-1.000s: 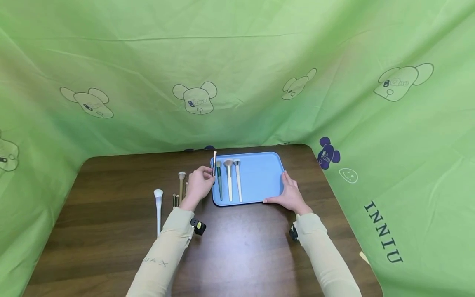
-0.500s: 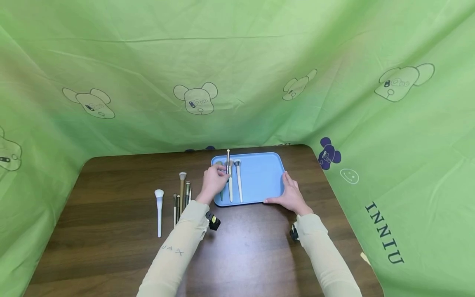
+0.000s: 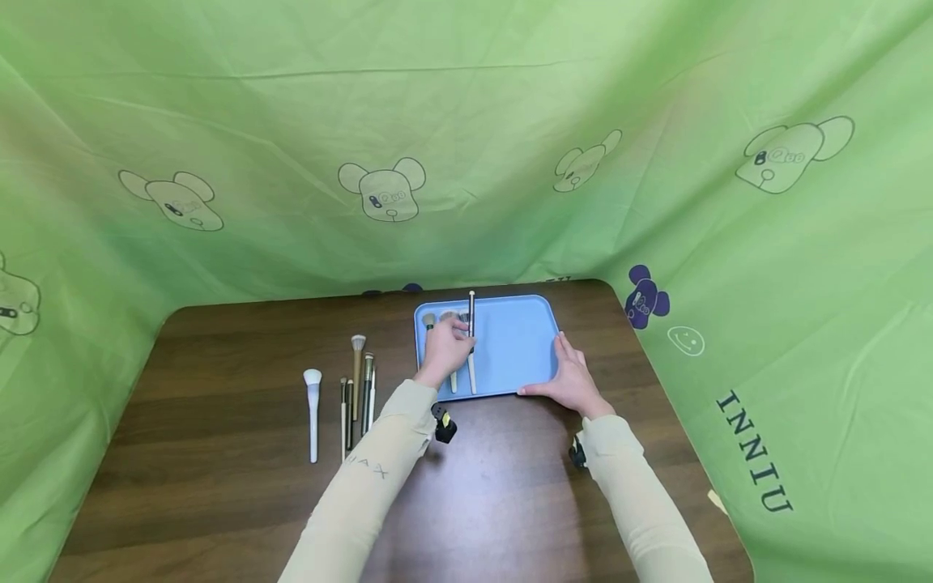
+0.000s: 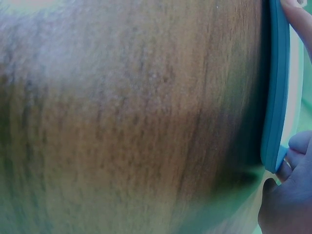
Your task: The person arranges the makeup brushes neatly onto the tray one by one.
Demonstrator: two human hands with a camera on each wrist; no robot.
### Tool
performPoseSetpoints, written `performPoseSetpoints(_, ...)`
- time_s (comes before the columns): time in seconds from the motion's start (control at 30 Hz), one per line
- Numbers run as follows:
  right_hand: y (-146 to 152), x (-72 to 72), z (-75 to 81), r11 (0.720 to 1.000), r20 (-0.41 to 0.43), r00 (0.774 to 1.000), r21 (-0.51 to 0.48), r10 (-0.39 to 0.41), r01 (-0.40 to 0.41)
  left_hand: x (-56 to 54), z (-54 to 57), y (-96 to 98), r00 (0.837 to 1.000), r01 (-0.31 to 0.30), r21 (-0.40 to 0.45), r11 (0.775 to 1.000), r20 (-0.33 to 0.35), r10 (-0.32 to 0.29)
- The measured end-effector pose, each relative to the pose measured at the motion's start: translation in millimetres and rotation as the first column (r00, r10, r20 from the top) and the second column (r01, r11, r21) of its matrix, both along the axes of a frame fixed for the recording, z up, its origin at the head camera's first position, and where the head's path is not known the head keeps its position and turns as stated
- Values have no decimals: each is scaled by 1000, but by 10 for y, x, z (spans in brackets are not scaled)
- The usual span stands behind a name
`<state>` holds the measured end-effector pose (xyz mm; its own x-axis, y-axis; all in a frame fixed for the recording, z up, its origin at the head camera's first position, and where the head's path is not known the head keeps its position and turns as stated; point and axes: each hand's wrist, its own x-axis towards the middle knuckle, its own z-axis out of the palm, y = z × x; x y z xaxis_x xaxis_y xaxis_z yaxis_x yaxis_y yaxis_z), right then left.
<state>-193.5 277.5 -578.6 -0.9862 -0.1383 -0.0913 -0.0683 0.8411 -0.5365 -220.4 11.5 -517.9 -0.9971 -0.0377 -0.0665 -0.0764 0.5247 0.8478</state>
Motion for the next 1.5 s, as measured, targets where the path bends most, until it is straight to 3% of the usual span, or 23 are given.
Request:
performPoseSetpoints(0.1,9,-18,-7,1000,5,1000,5,-3,3,-28,5,59,1000,7,3,1000,24,-7)
performPoseSetpoints(0.33,8,-32,-22,1000,5,1000,12,-3,3,-98,-45,186,998,13,-106,994,67,-6)
performPoseSetpoints(0.53,-13,-6,-3,1000,5,1000,2,-7,7,-49,-41,286,994,-7,-123,992,103,20)
performPoseSetpoints(0.8,-44,6,29,1000,-4,1000,-15,-1,1,21,-175,400,999,-25,-181,983,41,33)
performPoseSetpoints(1.1,-33,21,33,1000,-2,1000,-17,-6,6,43,-235,467,995,-47,-245,968,72,66)
performPoseSetpoints(1.23,-31,29,42,1000,5,1000,-15,-8,9,54,-246,482,995,-32,-304,952,77,59)
performPoseSetpoints(1.5,-22,29,41,1000,2,1000,-14,-12,12,54,-298,487,999,-16,-399,917,27,29)
